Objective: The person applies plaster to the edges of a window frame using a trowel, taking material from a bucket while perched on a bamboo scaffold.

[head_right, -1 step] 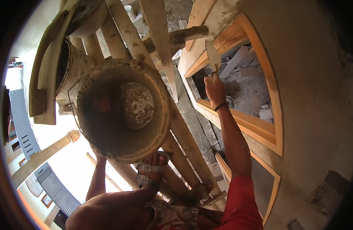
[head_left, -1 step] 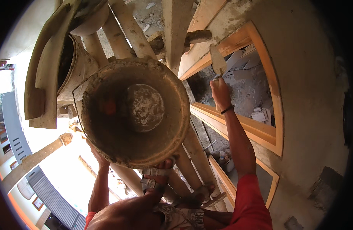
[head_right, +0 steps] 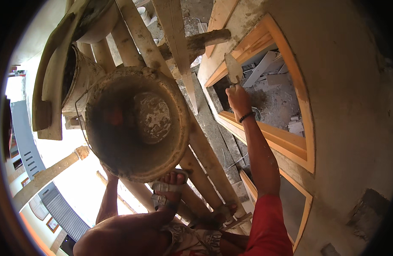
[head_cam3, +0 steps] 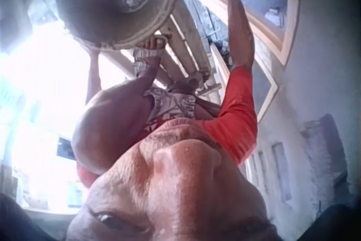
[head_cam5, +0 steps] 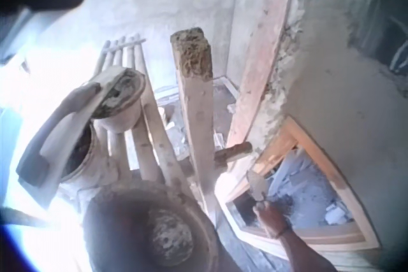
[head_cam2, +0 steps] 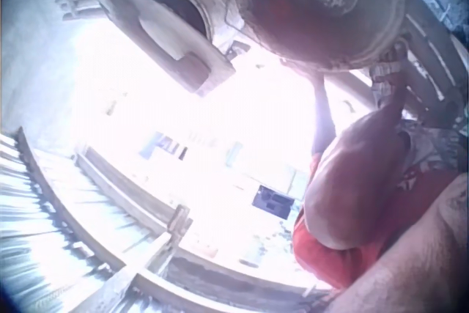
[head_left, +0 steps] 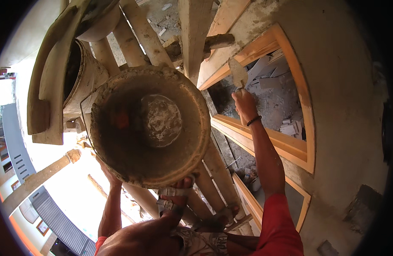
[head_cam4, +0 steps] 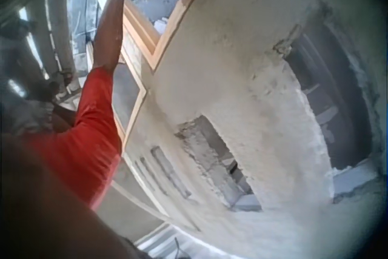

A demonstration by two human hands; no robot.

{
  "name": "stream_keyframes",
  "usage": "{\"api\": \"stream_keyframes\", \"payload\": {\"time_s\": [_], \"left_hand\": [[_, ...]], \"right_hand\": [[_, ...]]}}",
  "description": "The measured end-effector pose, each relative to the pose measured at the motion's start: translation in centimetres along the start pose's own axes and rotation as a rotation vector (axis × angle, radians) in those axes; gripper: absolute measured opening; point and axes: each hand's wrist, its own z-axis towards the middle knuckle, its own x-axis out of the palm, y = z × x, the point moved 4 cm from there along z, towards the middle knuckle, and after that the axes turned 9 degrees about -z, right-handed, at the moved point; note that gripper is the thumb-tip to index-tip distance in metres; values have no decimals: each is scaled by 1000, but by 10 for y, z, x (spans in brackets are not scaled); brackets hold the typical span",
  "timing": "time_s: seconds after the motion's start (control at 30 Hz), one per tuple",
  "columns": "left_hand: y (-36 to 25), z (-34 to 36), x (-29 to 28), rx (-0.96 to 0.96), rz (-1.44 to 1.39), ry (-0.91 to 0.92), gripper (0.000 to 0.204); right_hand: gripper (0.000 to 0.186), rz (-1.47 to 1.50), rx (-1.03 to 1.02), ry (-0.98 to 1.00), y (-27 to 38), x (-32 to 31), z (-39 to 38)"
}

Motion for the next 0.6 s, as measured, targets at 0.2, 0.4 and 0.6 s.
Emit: {"api": "stream_keyframes", "payload": {"time_s": [0.2, 0.4, 0.6], "left_hand": [[5, -3, 4, 14, -14, 21, 75], [8, -7, 2, 19, -29, 41, 75], [10, -6, 3, 23, -34, 56, 75]], "right_hand": [[32, -8, -312, -96, 19, 0, 15], [33, 27, -221, 46, 36, -39, 13], [32, -43, -274, 198, 85, -25, 13]]}}
